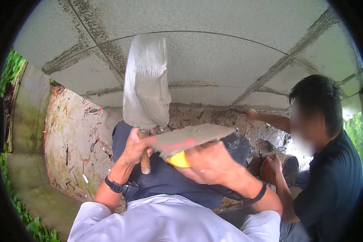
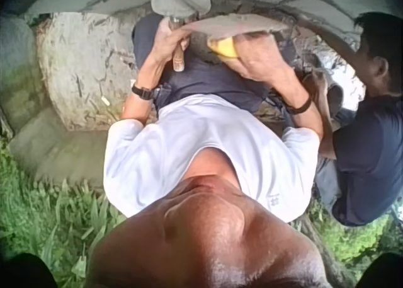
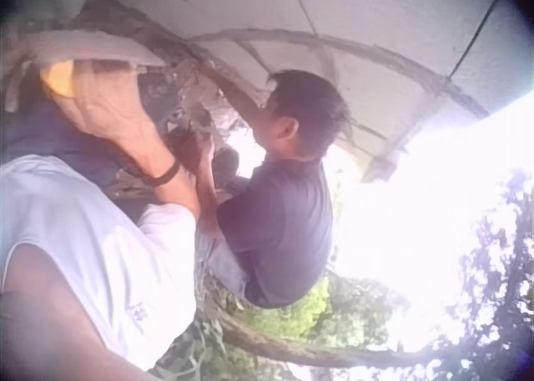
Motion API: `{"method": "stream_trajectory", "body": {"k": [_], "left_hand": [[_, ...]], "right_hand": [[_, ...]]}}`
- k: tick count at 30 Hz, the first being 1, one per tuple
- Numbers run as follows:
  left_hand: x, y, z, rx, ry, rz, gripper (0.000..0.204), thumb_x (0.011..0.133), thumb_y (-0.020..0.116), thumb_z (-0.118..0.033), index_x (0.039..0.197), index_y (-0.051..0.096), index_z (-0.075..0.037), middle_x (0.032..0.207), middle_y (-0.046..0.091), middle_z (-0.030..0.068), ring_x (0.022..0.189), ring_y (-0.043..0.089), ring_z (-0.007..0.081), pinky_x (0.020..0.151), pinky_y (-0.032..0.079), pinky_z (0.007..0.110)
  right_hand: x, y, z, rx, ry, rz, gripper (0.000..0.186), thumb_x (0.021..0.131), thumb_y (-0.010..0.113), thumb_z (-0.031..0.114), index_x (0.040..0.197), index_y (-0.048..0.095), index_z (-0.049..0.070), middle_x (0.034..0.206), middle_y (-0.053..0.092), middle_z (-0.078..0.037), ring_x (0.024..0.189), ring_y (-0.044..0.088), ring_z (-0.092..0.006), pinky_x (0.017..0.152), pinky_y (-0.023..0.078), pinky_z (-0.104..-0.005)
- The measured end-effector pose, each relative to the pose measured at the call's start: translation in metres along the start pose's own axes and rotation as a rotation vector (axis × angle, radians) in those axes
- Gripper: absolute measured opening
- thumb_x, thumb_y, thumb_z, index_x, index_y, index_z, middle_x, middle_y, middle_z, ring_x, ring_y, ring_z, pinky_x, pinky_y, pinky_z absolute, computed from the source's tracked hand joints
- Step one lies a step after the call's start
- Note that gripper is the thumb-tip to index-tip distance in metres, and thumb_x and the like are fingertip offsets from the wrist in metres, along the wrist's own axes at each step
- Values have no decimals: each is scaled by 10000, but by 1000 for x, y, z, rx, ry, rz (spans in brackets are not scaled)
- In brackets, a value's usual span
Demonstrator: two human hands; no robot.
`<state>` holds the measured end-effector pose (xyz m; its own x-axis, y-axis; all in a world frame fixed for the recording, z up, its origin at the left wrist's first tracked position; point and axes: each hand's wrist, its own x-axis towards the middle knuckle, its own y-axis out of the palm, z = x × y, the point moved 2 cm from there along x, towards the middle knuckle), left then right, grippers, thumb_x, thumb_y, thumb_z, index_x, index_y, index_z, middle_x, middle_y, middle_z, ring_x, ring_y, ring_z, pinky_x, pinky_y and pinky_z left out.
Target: Applying mortar or plaster to a tiled wall surface using a trowel and a plastering hawk.
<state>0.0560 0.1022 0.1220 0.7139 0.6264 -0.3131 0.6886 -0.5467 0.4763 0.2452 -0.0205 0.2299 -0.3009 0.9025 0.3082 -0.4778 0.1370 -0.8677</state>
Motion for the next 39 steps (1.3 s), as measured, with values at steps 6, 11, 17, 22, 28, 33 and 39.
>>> {"method": "stream_trajectory", "body": {"k": [6, 11, 17, 22, 28, 33, 39], "left_hand": [[6, 9, -24, 392, 345, -104, 177, 829, 727, -126, 920, 629, -10, 743, 650, 43, 531, 573, 99, 466, 456, 264], [8, 7, -38, 555, 777, -57, 347, 790, 770, -146, 1067, 622, 2, 825, 698, 48, 656, 628, 126, 588, 486, 271], [8, 3, -52, 886, 845, 2, 267, 722, 770, -33, 861, 543, -50, 645, 546, 69, 546, 532, 182, 549, 446, 298], [20, -26, -17, 769, 446, 71, 229, 768, 694, -27, 965, 580, -49, 698, 613, 26, 542, 573, 120, 515, 456, 263], [10, 13, 10, 75, -184, 316, 304, 870, 676, -71, 1111, 495, -25, 678, 493, 0, 475, 470, 83, 418, 403, 254], [6, 17, 30, -172, -348, 436, 250, 877, 687, -94, 1011, 478, -61, 674, 483, 6, 471, 460, 77, 408, 384, 240], [14, 12, 31, -242, -340, 389, 229, 878, 682, -80, 980, 477, -71, 646, 472, -2, 470, 463, 80, 408, 389, 240]], "right_hand": [[8, 22, 3, -159, -34, -133, 515, 722, 764, 243, 1162, 614, 21, 1105, 626, -172, 1009, 610, -386, 869, 462, -535], [2, 13, -6, -417, -204, -169, 483, 723, 725, 270, 1136, 630, 40, 1116, 637, -130, 1077, 605, -352, 905, 456, -564], [-29, -8, -41, 319, 83, -158, 637, 820, 670, 428, 1353, 522, 112, 1336, 541, -139, 1212, 530, -368, 1027, 419, -532], [0, -75, -11, 356, 53, -322, 547, 836, 685, 375, 1201, 552, -11, 795, 562, -79, 697, 520, -180, 644, 418, -326], [8, -43, -45, 1545, 327, -128, 407, 973, 481, 401, 1067, 509, 6, 648, 551, -76, 519, 506, -156, 523, 433, -267], [-15, -1, -95, 1811, 484, -148, 414, 1006, 448, 432, 1045, 513, 25, 612, 489, -32, 486, 460, -126, 485, 387, -253], [-32, -39, -99, 1309, 703, -245, 391, 978, 496, 417, 1030, 528, 31, 623, 490, -17, 487, 430, -87, 483, 350, -232]]}}
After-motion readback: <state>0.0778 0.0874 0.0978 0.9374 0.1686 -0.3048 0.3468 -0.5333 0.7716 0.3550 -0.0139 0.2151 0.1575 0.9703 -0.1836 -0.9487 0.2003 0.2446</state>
